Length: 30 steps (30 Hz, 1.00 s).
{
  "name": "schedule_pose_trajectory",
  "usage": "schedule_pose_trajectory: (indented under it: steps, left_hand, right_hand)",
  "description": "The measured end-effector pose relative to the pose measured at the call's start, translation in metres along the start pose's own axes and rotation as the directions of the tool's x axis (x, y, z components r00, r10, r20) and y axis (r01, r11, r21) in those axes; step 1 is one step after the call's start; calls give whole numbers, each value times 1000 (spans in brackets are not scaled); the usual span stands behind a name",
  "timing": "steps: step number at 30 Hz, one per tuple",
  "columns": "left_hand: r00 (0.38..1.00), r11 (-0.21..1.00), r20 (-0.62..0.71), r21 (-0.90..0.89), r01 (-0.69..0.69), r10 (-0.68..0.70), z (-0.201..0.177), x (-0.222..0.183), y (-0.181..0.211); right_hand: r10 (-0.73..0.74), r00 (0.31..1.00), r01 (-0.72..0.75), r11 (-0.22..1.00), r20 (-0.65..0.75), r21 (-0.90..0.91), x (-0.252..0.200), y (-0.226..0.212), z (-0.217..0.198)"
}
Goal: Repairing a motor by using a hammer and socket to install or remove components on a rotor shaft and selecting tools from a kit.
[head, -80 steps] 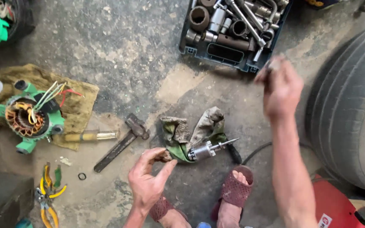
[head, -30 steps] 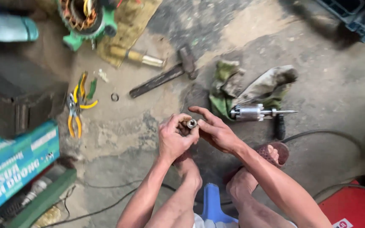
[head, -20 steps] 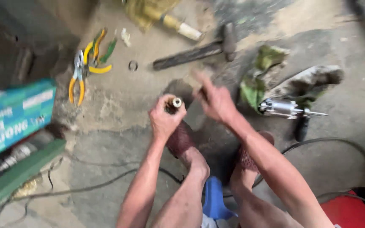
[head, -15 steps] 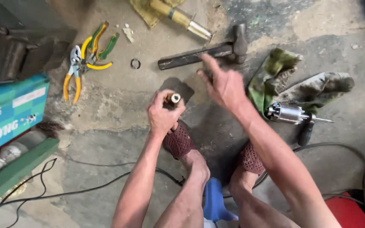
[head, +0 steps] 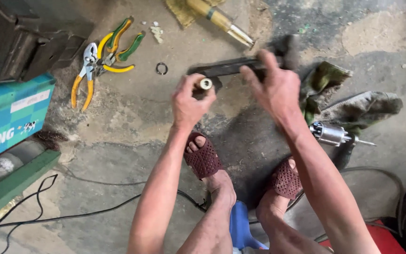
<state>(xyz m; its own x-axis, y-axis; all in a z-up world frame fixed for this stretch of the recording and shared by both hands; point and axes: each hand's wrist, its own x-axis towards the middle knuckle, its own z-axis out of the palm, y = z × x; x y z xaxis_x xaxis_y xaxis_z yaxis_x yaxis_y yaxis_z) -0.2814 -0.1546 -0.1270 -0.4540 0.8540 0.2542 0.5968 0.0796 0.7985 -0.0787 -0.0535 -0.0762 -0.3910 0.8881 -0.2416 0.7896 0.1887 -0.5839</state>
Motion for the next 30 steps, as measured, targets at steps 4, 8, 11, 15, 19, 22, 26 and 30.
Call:
schedule_pose_trajectory:
  steps: [4,8,11,15,19,22,26,30]
  left_hand:
    - [996,999,91,-48,18,-13,-8,-3,7]
    - [992,999,127,-50,-5,11,-9,-1,7]
    - [988,997,153,-77,24,-12,-12,4,14]
    - [952,999,302,10,-53,47,-17,1,8]
    - [937,1000,349,8,2,-5,-18,-6,-1]
    - [910,998,410,16,68,-68,-25,-9,-3]
    - [893,996,442,13,84,-81,-30,-7,-4]
    - [907,1000,420,-4,17,-14,-27,4,11]
  right_hand:
    - [0,950,-2,1000,-313,-5,-3,33,3]
    - [-16,905,-18,997,-425,-76,-18,84,-7]
    - [-67,920,21,992,-385,-121,-39,88,-19]
    - [-63,946,40,996,-319,-79,-61,70,-45]
    - [439,893,-307,754,-98,580,-71,51,-65]
    - [524,837,-453,508,154,733,-72,36,-77]
    - [463,809,-514,259,362,818,-73,27,-81]
    - [514,773,-543,234,372,806,-72,24,-80]
